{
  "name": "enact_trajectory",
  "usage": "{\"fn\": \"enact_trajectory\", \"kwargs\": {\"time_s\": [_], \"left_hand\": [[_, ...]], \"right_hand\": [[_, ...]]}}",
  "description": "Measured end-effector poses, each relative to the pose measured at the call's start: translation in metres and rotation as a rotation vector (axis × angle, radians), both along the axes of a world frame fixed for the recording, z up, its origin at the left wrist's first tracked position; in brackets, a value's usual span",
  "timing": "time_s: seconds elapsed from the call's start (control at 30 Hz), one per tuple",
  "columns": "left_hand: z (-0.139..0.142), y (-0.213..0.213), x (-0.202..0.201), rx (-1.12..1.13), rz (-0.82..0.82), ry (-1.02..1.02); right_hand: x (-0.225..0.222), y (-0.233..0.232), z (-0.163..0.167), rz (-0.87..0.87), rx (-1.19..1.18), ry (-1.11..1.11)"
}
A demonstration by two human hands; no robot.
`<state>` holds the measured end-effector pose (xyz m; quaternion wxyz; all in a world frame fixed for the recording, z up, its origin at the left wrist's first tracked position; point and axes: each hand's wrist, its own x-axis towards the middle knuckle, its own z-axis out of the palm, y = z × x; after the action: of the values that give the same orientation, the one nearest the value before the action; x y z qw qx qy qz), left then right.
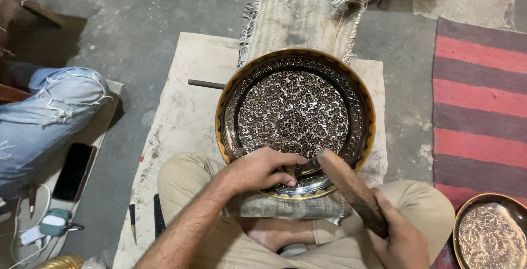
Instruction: The person sits on the floor and uses a hammer and chisel to engrave a decorative pattern onto a round metal plate. They repeatedly strike the chisel to create a textured surface design.
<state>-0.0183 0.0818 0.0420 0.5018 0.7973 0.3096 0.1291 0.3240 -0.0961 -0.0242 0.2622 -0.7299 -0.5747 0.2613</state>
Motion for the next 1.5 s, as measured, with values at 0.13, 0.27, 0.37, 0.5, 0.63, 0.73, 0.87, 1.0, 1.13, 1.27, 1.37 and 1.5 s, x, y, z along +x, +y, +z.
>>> {"fn": "enact_trajectory", "kwargs": {"time_s": [0.13,0.27,0.37,0.5,0.63,0.73,0.87,1.0,1.13,1.27,1.37,1.5], "left_hand": [[-0.002,-0.001,-0.001,0.047,-0.005,-0.034],[-0.004,-0.001,-0.003,0.024,0.004,-0.038],[-0.006,-0.002,-0.003,0.047,-0.001,-0.036],[-0.005,-0.002,-0.003,0.064,-0.023,-0.059],[-0.001,-0.004,-0.002,0.054,0.019,-0.004],[0.002,-0.005,-0.002,0.012,0.029,0.0],[0.003,-0.005,0.003,-0.049,0.089,-0.016],[0.001,-0.003,0.007,-0.01,-0.005,-0.078],[-0.002,-0.003,0.005,-0.009,-0.024,-0.056],[-0.005,-0.003,0.005,0.019,-0.033,-0.075],[-0.005,-0.003,0.004,0.031,-0.046,-0.069],[-0.006,-0.002,0.003,0.041,-0.048,-0.049]], "right_hand": [[0.0,0.001,0.005,0.073,0.021,-0.124],[-0.005,0.003,0.018,0.096,0.069,-0.018],[-0.008,0.002,0.026,-0.005,-0.114,-0.113],[-0.002,0.001,0.03,0.005,-0.149,-0.193],[0.004,0.001,0.03,-0.027,0.092,0.057],[0.002,0.001,0.032,0.073,0.039,-0.165],[-0.002,-0.001,0.038,0.069,-0.106,-0.177],[-0.005,-0.003,0.032,0.037,-0.006,-0.035],[-0.002,-0.006,0.018,0.014,-0.301,-0.241],[-0.009,-0.013,0.002,-0.084,0.061,0.249],[-0.012,-0.014,-0.004,-0.075,0.07,0.296],[-0.012,-0.008,-0.002,-0.009,-0.034,0.139]]}}
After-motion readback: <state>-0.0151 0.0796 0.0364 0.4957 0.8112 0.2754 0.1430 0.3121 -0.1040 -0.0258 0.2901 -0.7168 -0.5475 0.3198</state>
